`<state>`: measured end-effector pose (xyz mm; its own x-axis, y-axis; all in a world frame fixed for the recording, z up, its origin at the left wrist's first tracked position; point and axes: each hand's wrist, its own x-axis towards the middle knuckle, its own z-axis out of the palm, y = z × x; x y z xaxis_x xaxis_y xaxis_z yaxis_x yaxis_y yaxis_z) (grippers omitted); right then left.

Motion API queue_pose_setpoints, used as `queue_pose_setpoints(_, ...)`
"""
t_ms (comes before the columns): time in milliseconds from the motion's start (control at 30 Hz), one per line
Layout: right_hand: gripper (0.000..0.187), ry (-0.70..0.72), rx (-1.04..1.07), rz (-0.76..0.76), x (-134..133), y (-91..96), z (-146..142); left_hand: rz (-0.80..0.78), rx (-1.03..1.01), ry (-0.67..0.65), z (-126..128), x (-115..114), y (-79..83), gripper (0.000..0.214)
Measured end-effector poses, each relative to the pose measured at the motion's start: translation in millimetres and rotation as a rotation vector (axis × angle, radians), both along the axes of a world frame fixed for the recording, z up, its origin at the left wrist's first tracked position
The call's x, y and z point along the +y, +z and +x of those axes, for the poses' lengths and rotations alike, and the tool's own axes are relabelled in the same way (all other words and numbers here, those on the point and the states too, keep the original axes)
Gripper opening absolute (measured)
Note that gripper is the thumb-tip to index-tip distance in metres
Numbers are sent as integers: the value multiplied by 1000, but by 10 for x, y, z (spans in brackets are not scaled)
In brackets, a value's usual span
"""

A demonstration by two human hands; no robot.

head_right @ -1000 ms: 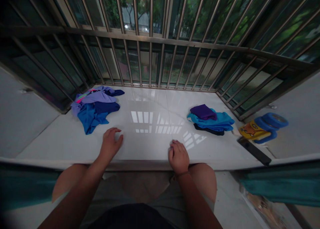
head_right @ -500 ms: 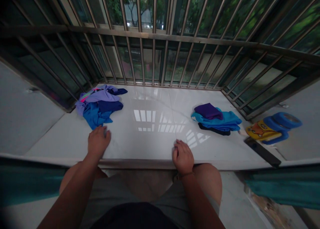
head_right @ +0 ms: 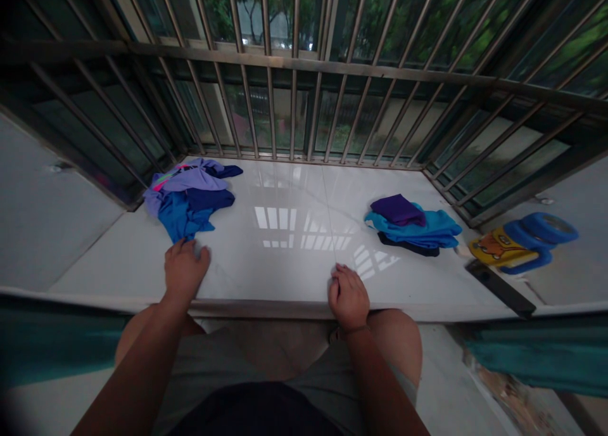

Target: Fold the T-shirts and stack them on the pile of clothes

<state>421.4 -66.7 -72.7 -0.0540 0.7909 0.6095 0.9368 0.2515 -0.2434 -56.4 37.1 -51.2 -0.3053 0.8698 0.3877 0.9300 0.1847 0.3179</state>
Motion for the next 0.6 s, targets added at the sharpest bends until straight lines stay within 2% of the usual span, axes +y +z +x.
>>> queue_pose_setpoints(300,21,4,8,3,-3,-3,-8,-51,-48,-20,-1,4,20,66)
queue_pose_setpoints(600,21,-5,20,10,-12,0,-26,61,-117,-96,-59,12,6,68)
